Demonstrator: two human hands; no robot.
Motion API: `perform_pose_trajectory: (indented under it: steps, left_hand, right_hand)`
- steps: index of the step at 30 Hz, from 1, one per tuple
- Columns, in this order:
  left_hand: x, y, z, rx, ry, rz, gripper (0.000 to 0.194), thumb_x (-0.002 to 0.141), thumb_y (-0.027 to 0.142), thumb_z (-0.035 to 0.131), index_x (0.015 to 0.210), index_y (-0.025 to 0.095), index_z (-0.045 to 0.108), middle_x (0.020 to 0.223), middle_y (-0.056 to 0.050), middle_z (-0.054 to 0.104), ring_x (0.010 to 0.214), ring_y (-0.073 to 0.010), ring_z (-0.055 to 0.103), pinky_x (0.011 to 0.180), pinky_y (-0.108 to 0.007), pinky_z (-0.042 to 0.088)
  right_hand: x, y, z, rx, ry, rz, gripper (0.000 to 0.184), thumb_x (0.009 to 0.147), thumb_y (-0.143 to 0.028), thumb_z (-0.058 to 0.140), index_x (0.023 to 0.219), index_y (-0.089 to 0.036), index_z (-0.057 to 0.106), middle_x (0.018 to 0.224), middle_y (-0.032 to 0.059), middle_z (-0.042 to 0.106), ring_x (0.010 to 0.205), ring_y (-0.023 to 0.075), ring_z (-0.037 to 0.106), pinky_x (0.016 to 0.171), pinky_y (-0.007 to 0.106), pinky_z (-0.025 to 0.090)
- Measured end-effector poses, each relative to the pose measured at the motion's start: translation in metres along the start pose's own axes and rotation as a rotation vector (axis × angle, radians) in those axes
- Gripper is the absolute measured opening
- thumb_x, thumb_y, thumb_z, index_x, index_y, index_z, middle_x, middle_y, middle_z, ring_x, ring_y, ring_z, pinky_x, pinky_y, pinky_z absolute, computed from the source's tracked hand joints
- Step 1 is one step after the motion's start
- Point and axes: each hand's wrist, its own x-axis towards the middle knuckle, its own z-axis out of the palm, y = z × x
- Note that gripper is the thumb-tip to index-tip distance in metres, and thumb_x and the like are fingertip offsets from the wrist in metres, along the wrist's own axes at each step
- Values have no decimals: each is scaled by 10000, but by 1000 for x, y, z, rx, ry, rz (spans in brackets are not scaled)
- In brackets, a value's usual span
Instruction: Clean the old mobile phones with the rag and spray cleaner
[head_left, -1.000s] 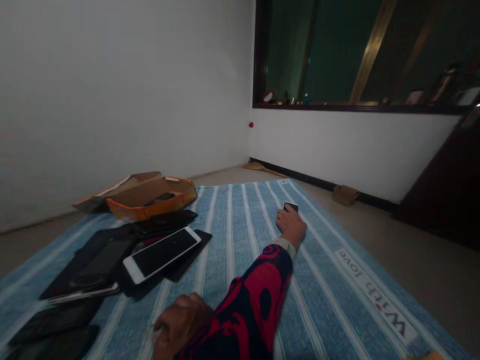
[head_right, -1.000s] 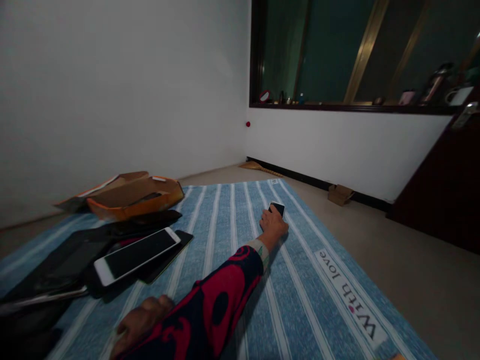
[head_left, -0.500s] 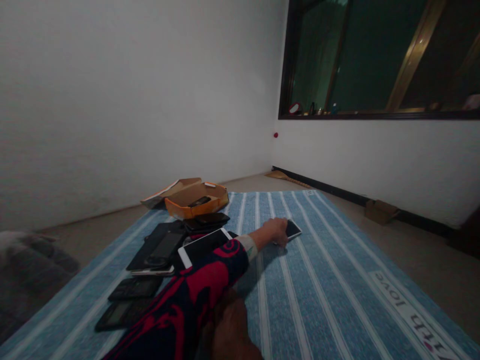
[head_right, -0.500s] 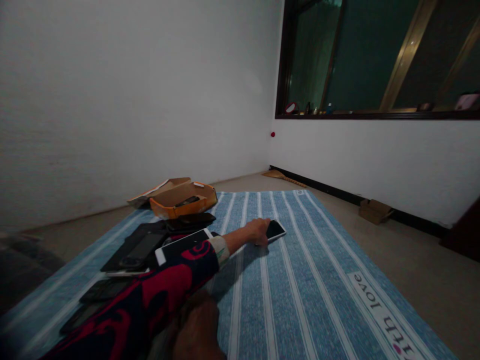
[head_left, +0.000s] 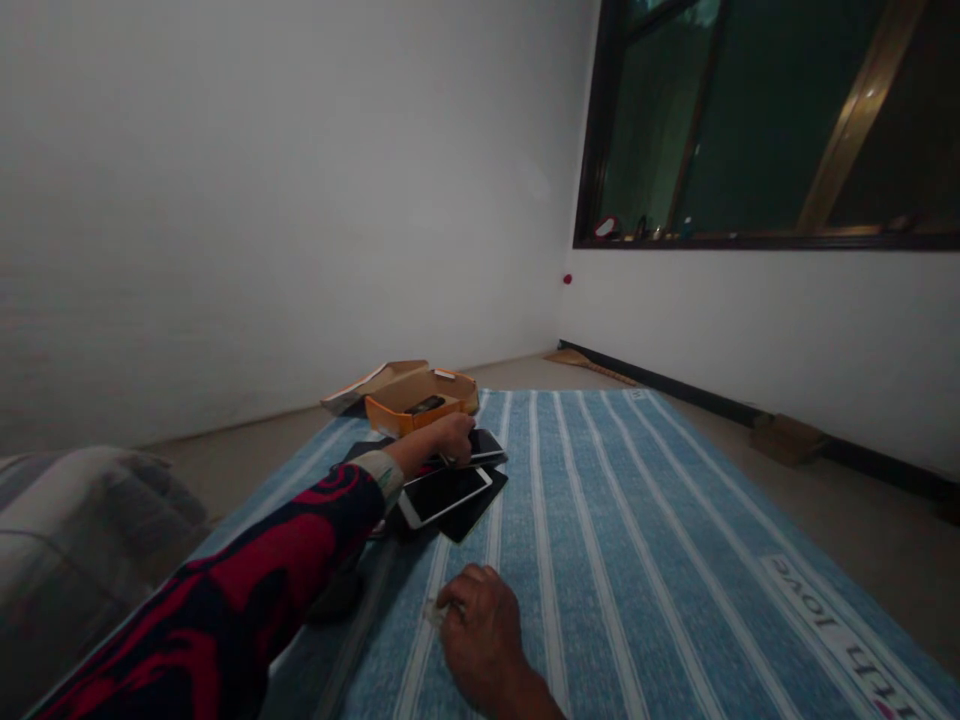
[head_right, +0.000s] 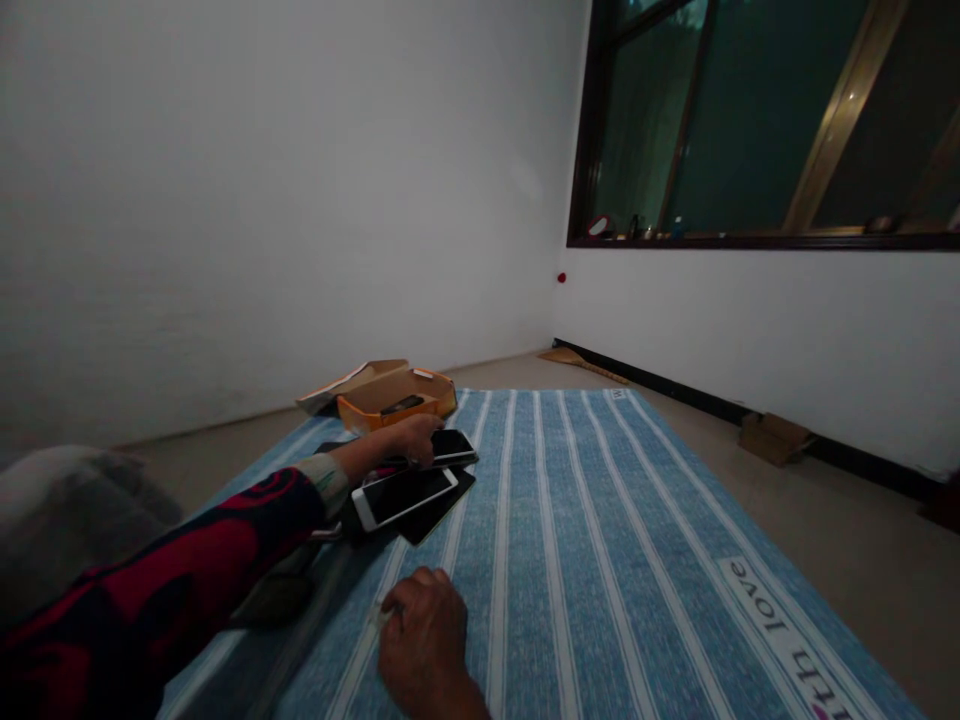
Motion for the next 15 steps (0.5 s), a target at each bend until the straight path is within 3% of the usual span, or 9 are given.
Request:
perform_pose_trajectory:
  steps: [2,5,11,15]
  left_hand:
    - [-2,-9,-1,4,-23,-15,376,732,197,775,1079,124,649,1039,-59,687,930,-227,663,801,-335,552]
    - [-7,-18,-4,-8,-1,-37,568,555,109,799,1106,123,658,1011,-60,716,926,-275,673,774,-300,538]
    - [-37,-12,-6,-70,94,5,752,576,147,739,1302,154,543,1176,-83,681,1078,-262,636,860,-272,507]
    - [-77,1,14,-137,93,97,804,555,168,741,1327,188,520,1200,-53,673,1086,-246,636,881,-246,496]
  right_hand:
    - [0,0,0,6,5,3,349,621,19,488,741,-220,712,773,14,685,800,191,626,736,298,439]
    - [-1,0,-2,17,3,10,357,616,34,481,732,-215,709,772,12,684,797,184,627,731,285,436]
    - [-1,0,-3,37,18,7,354,616,24,473,715,-220,709,757,10,683,782,181,624,729,280,445]
    - [2,5,-5,201,50,70,303,610,-42,470,683,-216,707,719,5,676,736,173,629,716,283,467]
